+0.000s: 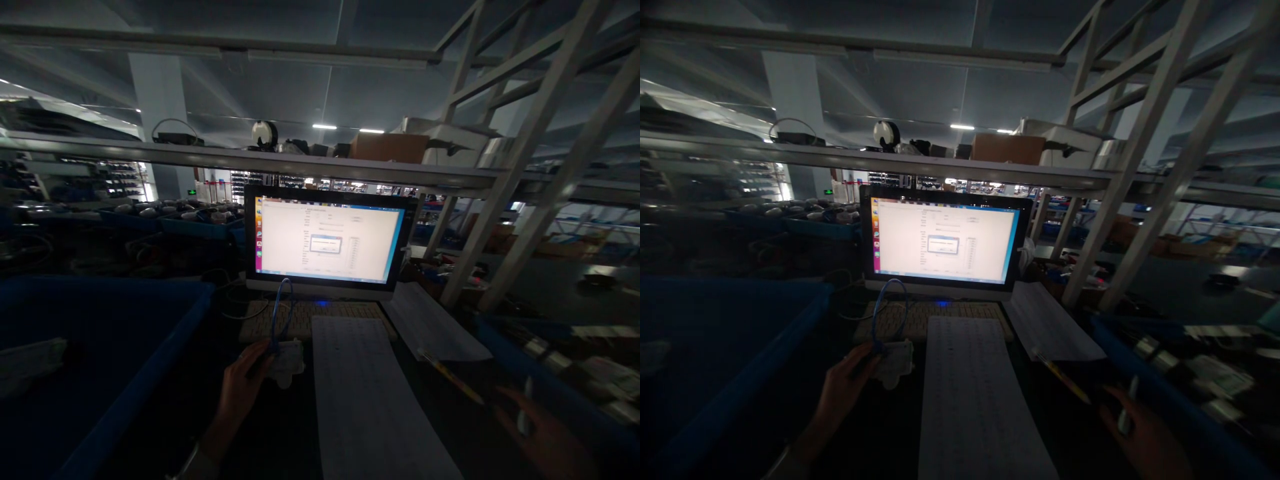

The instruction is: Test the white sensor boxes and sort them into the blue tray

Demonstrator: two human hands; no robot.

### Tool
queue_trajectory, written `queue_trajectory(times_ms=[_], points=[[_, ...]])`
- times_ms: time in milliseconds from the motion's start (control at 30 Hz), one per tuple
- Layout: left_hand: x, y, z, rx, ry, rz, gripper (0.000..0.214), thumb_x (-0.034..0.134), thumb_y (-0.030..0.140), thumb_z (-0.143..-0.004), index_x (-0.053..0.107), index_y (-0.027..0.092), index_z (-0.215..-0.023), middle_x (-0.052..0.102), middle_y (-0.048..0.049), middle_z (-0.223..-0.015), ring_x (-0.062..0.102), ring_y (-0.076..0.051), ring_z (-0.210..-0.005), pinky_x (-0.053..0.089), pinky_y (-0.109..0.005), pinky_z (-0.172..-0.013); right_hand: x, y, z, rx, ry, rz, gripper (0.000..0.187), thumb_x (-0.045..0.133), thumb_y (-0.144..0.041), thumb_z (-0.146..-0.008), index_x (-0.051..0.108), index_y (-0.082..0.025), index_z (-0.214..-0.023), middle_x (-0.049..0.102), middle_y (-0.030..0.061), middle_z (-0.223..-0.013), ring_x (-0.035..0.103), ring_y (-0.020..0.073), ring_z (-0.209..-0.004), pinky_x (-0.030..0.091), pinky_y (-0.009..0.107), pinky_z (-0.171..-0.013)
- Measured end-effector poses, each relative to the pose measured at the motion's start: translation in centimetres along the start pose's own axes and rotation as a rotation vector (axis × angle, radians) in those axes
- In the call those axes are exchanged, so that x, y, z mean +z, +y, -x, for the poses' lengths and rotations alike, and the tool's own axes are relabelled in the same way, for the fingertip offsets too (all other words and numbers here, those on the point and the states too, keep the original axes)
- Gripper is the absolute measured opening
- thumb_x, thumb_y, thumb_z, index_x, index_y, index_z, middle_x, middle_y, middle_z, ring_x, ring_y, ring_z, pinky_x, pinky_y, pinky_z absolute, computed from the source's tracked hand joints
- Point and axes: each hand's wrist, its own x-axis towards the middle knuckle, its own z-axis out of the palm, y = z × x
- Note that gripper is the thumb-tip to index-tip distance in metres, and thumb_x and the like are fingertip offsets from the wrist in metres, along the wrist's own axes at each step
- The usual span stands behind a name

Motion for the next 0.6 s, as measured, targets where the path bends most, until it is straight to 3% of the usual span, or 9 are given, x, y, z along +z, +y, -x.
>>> queue_trajectory(times_ms=[200, 600], points=[[-0.24, 0.26, -0.10, 0.003, -0.017, -0.021, 0.027, 0.059, 0.044, -0.081, 0.072, 0.022, -0.090, 0.075, -0.0038, -0.094, 0.071, -0.020, -0.084, 0.060, -0.031, -0.075, 0.10, 0.37, 0.13, -0.014, 0.026, 0.032, 0.041, 0.049, -0.054, -0.068, 0.066, -0.023, -0.089, 0.073, 0.0108, -0.095, 0.069, 0.0315, -0.085, 0.057, 0.045, -0.074], [-0.10, 0.17, -0.16, 0.045, -0.003, -0.003, 0.027, 0.058, 0.043, -0.082, 0.071, 0.022, -0.092, 0.074, -0.0036, -0.094, 0.071, -0.020, -0.085, 0.060, -0.030, -0.077, -0.15, -0.36, -0.03, 0.018, 0.030, 0.090, 0.042, 0.043, -0.054, -0.073, 0.065, -0.022, -0.089, 0.073, 0.0108, -0.085, 0.069, 0.0304, -0.073, 0.056, 0.044, -0.064]])
